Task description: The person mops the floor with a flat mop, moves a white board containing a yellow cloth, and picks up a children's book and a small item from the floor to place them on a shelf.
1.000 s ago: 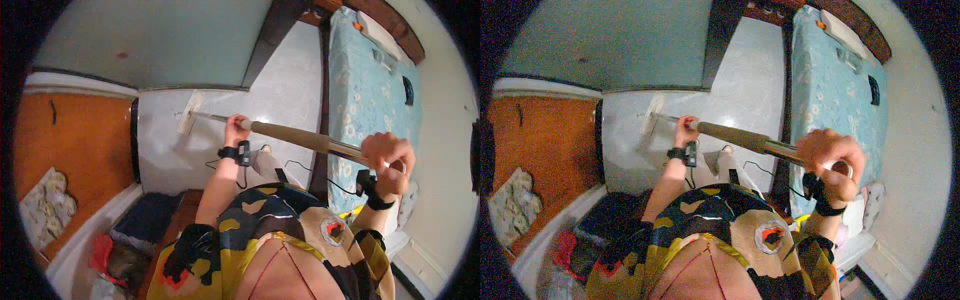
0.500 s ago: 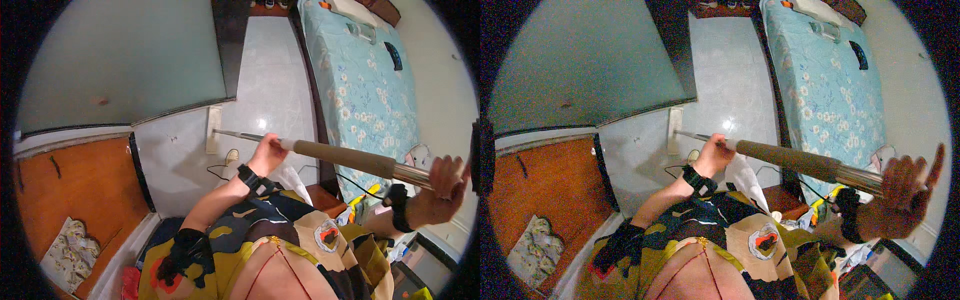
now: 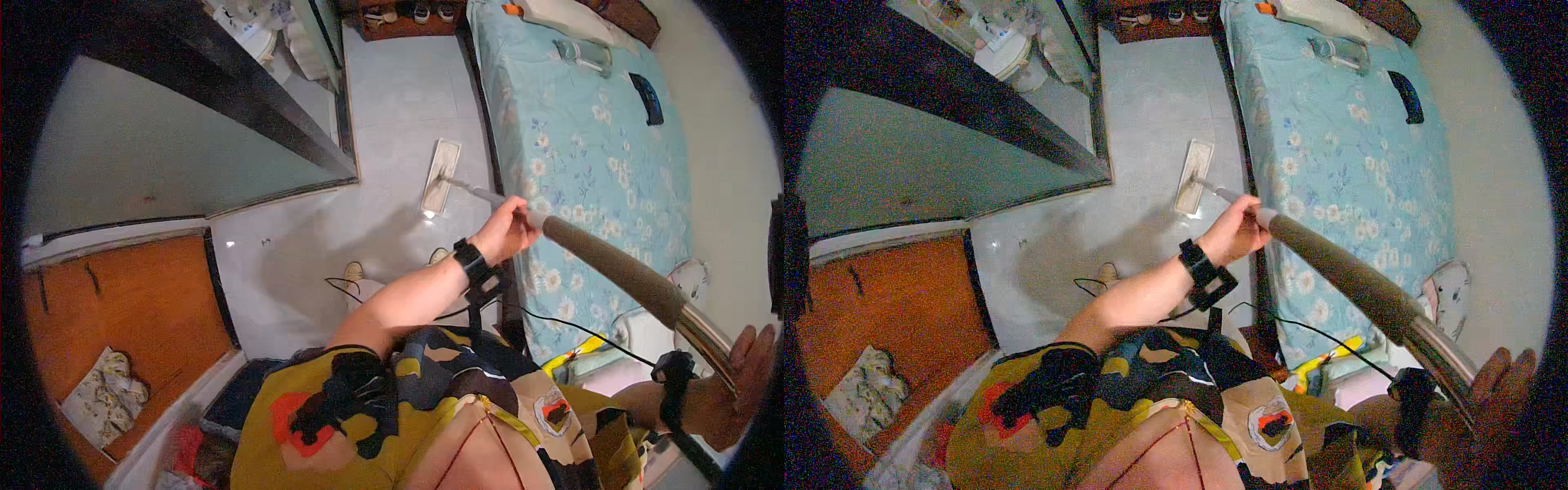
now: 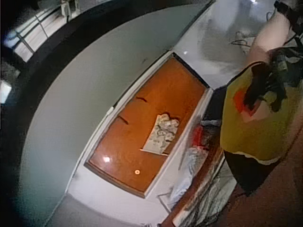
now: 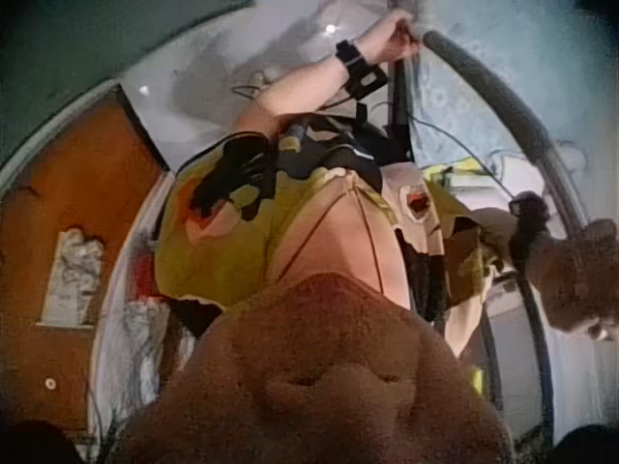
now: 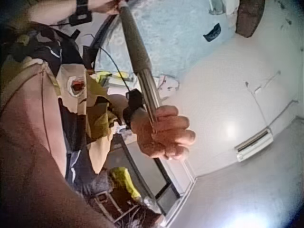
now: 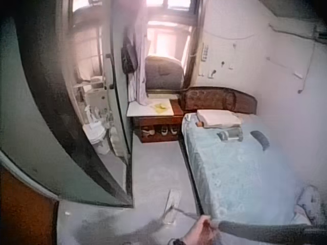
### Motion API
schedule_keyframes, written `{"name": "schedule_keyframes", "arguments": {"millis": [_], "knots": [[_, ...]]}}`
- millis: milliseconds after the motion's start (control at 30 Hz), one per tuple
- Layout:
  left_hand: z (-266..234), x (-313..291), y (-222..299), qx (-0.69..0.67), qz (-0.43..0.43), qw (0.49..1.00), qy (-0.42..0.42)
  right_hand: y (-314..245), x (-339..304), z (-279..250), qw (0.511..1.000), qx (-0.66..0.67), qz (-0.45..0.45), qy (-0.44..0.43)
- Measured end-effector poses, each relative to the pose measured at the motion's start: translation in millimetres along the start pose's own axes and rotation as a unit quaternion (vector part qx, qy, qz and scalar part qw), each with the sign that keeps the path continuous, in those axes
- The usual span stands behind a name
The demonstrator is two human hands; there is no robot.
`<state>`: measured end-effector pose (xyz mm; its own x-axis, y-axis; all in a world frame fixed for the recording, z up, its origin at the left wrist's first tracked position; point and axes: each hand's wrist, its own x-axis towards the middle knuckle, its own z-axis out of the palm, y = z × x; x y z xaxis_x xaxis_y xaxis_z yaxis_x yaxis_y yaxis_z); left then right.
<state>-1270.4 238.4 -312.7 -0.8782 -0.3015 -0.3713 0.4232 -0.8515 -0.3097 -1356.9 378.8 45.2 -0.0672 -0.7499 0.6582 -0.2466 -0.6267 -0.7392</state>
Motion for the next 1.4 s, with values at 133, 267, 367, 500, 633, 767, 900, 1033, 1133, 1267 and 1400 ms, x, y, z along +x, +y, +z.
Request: {"name": "schedule_keyframes", "arguments": {"millis": [133,267,367,500,633,767,900,1033,1133,1267,1400], "knots": [[14,64,13,0.045,0.073,0.995,-0.053,31,-4,-1,0.953,-0.218,0.094,0.191],[19,116,39,-0.027,0.136,0.989,0.044,86,-11,16,0.987,-0.091,0.123,0.043],[15,121,45,0.085,0.128,0.985,0.076,96,-11,15,0.993,-0.071,0.087,0.042],[-10,115,55,0.100,0.098,0.988,0.069,99,-11,14,0.996,-0.063,0.055,-0.015],[-5,75,36,0.044,0.120,0.989,0.069,70,-53,-70,0.945,0.121,0.246,0.176],[-29,30,41,-0.055,0.122,0.986,0.100,76,-6,10,0.987,0.092,0.132,-0.007],[-35,-15,29,-0.043,0.134,0.982,0.125,59,-10,9,0.993,0.010,0.118,0.023],[-68,-83,37,-0.009,0.099,0.992,0.075,30,-24,37,0.976,0.091,0.177,0.083],[-87,-122,41,-0.005,0.092,0.991,0.093,14,-46,46,0.953,0.031,0.209,0.216],[-124,-172,55,0.024,0.095,0.990,0.102,12,-61,99,0.981,0.024,0.178,0.067],[-140,-222,76,0.099,0.102,0.977,0.156,18,-85,144,0.977,0.070,0.185,0.079]]}}
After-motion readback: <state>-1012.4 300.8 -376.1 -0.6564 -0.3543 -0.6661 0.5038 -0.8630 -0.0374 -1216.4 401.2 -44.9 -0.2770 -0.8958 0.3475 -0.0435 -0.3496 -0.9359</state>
